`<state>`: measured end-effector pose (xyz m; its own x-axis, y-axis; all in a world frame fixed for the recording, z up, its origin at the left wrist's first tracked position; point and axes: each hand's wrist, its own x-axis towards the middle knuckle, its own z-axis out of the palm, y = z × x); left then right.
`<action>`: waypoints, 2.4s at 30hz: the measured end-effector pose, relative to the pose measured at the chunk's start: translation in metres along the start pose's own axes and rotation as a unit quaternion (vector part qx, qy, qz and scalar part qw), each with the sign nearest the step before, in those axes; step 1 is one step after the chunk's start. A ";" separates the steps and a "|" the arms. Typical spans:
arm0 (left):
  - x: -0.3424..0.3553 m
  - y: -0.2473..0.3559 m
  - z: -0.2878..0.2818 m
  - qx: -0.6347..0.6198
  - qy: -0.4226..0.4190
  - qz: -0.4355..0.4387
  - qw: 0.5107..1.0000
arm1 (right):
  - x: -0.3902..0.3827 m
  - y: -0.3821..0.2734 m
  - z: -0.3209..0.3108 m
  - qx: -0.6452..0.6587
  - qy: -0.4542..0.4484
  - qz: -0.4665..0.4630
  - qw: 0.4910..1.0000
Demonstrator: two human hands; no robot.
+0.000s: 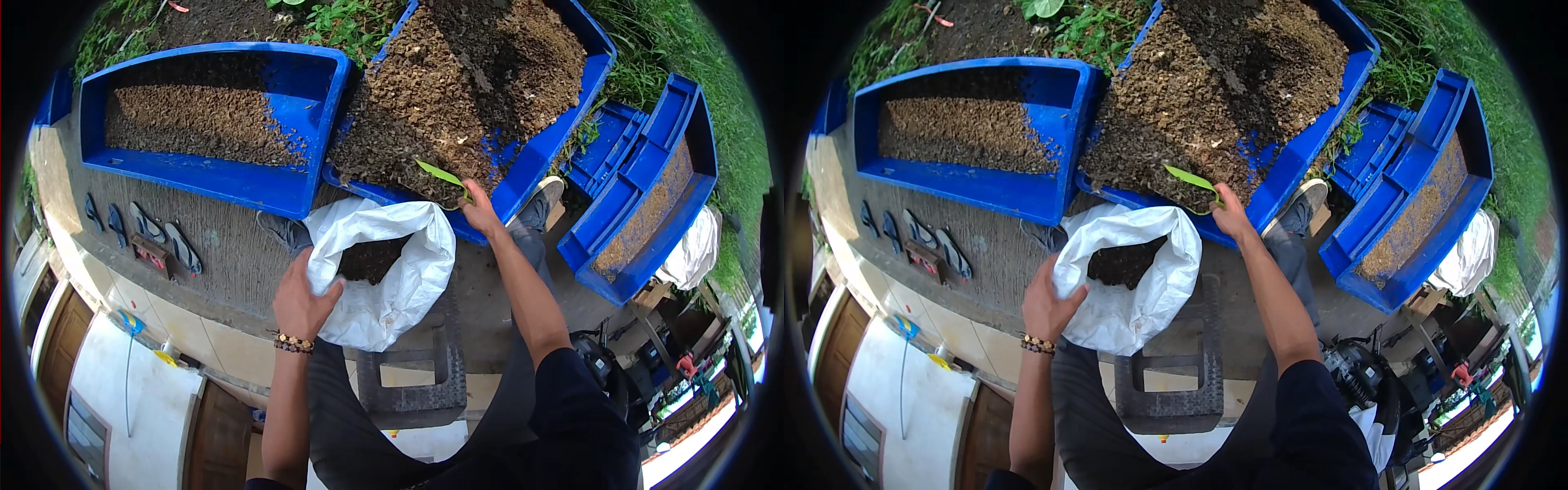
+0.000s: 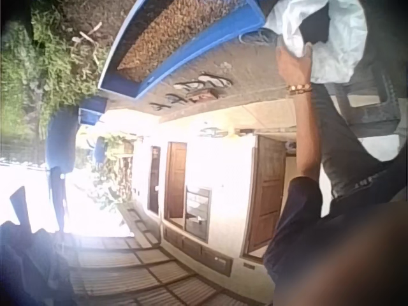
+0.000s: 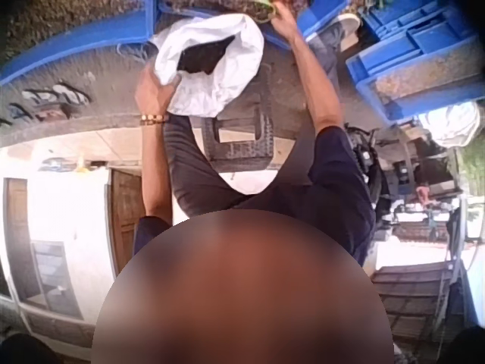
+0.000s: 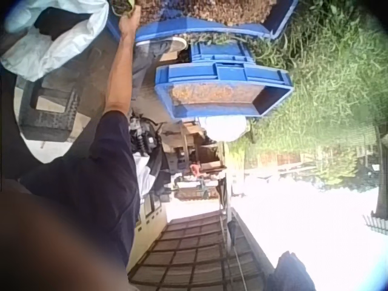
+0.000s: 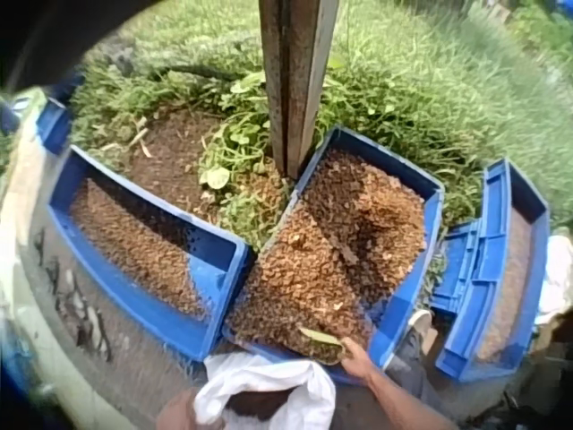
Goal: Scooping soil from large blue bins into a white sack using a green hand shovel.
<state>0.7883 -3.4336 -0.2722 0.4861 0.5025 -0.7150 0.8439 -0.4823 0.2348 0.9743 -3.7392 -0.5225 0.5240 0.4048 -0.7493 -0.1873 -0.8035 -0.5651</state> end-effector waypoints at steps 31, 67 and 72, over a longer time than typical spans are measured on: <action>0.031 -0.004 0.007 -0.152 0.058 0.028 0.986 | -0.215 -0.249 -0.126 -0.148 -0.066 0.157 0.974; -0.148 -0.056 0.031 0.093 0.021 -0.179 0.979 | 0.025 0.012 -0.036 0.071 -0.069 0.105 0.989; -0.152 -0.059 0.027 0.102 0.026 -0.201 0.974 | -0.043 -0.041 -0.090 -0.001 0.006 -0.068 0.998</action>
<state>0.6585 -3.5013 -0.1952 0.1412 0.7130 -0.6868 0.9082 -0.3693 -0.1968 1.0344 -3.7630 -0.4365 0.5549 0.5041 -0.6618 -0.1124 -0.7428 -0.6601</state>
